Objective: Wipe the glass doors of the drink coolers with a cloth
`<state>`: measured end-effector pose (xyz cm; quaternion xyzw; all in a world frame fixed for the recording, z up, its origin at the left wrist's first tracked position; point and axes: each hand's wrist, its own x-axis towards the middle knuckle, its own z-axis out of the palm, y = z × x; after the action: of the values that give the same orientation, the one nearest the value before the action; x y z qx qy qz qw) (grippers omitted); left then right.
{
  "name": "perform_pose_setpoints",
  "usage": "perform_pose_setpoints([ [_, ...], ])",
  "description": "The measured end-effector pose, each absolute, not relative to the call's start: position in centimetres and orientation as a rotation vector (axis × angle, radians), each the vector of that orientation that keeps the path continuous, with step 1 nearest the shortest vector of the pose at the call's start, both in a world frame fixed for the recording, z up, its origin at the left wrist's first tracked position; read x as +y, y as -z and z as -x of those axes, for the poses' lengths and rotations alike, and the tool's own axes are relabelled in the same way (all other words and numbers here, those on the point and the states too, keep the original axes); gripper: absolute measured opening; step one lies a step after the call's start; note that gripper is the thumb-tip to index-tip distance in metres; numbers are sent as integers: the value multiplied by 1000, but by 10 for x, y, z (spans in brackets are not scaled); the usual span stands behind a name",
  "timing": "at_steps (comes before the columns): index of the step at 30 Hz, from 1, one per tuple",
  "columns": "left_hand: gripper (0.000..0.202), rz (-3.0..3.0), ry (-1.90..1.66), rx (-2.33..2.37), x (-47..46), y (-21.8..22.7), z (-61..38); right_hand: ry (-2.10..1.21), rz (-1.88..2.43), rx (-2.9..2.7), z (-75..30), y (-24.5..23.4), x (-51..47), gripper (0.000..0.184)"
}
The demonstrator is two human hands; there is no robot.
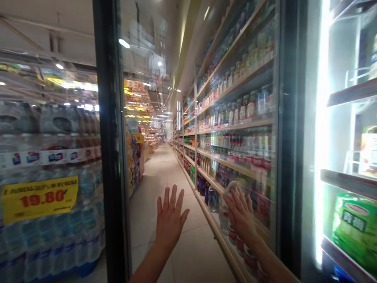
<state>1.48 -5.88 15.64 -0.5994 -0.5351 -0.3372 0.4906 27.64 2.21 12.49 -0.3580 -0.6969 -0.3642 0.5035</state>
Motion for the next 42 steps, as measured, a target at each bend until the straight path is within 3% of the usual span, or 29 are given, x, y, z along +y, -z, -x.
perform_pose_setpoints([
  [5,53,1452,763,-1297,-60,-152,-14,790,1061,-1245,-278,-135,27,47],
  [11,52,1464,744,-1271,-63,-150,-5,875,745,-1742,-221,-141,5,46],
  [16,46,1503,796,-1223,-68,-147,0,768,957,-1312,-225,-167,15,49],
  [21,49,1491,752,-1242,-71,-149,12,910,600,-1752,-200,-183,7,43],
  [26,55,1437,742,-1297,-76,-154,36,795,808,-1443,-191,-213,9,44],
  [32,51,1418,703,-1309,-89,-145,48,959,390,-1946,-154,-197,-7,41],
  [38,50,1465,609,-1353,-108,-132,66,869,555,-1761,-119,-228,-9,43],
  [42,46,1502,604,-1279,-128,-116,79,1020,215,-2045,-97,-214,-15,40],
])
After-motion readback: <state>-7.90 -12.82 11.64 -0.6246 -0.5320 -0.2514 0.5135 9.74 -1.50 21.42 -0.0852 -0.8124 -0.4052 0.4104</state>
